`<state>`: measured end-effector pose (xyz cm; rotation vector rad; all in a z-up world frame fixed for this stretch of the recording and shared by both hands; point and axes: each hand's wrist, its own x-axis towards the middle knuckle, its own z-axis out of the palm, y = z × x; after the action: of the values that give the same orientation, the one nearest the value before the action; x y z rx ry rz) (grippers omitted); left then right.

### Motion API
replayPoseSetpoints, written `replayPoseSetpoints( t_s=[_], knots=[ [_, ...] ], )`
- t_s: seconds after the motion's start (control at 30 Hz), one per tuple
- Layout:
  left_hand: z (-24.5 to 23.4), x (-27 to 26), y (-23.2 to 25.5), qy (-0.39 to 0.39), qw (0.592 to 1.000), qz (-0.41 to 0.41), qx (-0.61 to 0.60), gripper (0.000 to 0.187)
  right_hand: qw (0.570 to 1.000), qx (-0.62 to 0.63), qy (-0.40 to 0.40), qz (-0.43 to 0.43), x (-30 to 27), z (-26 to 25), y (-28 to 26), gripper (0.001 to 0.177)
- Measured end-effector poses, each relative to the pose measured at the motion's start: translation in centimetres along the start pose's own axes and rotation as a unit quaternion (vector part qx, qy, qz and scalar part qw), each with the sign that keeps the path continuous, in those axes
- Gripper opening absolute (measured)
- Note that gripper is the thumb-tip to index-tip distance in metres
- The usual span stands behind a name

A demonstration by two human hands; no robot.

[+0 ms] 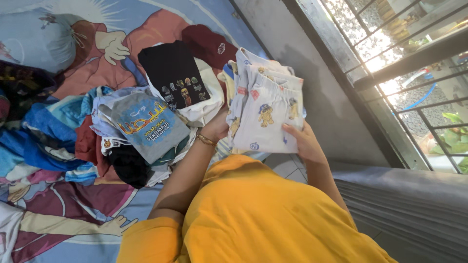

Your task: The person retrieves various clothing items, including a cap, shorts, and shirts, from a wardrobe and places them on a bed. They then fold several items, including a red shirt, and return them to the wardrobe.

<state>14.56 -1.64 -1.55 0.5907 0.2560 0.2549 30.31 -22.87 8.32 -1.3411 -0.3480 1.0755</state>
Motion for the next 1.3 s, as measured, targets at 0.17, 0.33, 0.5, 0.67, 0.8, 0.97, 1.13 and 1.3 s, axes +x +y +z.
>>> replayPoseSetpoints(
  t_s=[0.17, 0.33, 0.5, 0.67, 0.8, 0.97, 1.13, 1.3],
  knots=[
    [1.8, -1.2, 1.1, 0.096, 0.92, 0.04, 0.378, 0.046, 0.994, -0.022, 0.013, 0.104, 2.0, -1.5, 3.2, 0.053],
    [-1.9, -0.2, -0.8, 0.021, 0.761, 0.193, 0.618, 0.032, 0.976, 0.108, 0.027, 0.186, 3.6, -5.3, 8.1, 0.06],
    [-4.7, -1.4, -1.8, 0.155, 0.911, -0.052, 0.38, 0.03, 0.992, 0.097, 0.011, 0.075, 2.2, -7.5, 5.5, 0.061],
    [-6.9, -3.7, -0.5, 0.222, 0.902, -0.051, 0.368, 0.027, 0.98, -0.15, 0.128, 0.005, 2.5, -7.7, 0.8, 0.081],
    [-9.2, -5.1, -0.5, 0.295, 0.922, 0.007, 0.25, 0.02, 0.849, -0.493, 0.113, -0.152, 4.4, -6.9, 0.2, 0.077],
    [-13.0, -6.4, -0.8, 0.352, 0.924, -0.019, 0.146, 0.023, 0.883, -0.375, 0.085, -0.269, 7.2, -8.3, 3.3, 0.075],
    [-10.4, -8.1, 1.2, 0.364, 0.926, 0.024, 0.095, 0.027, 0.95, -0.227, 0.084, -0.197, 9.2, -12.7, 9.5, 0.081],
    [-8.7, -7.7, 2.2, 0.351, 0.935, 0.016, 0.056, 0.032, 0.9, -0.413, 0.141, -0.018, 11.3, -16.6, 19.4, 0.091]
  ],
)
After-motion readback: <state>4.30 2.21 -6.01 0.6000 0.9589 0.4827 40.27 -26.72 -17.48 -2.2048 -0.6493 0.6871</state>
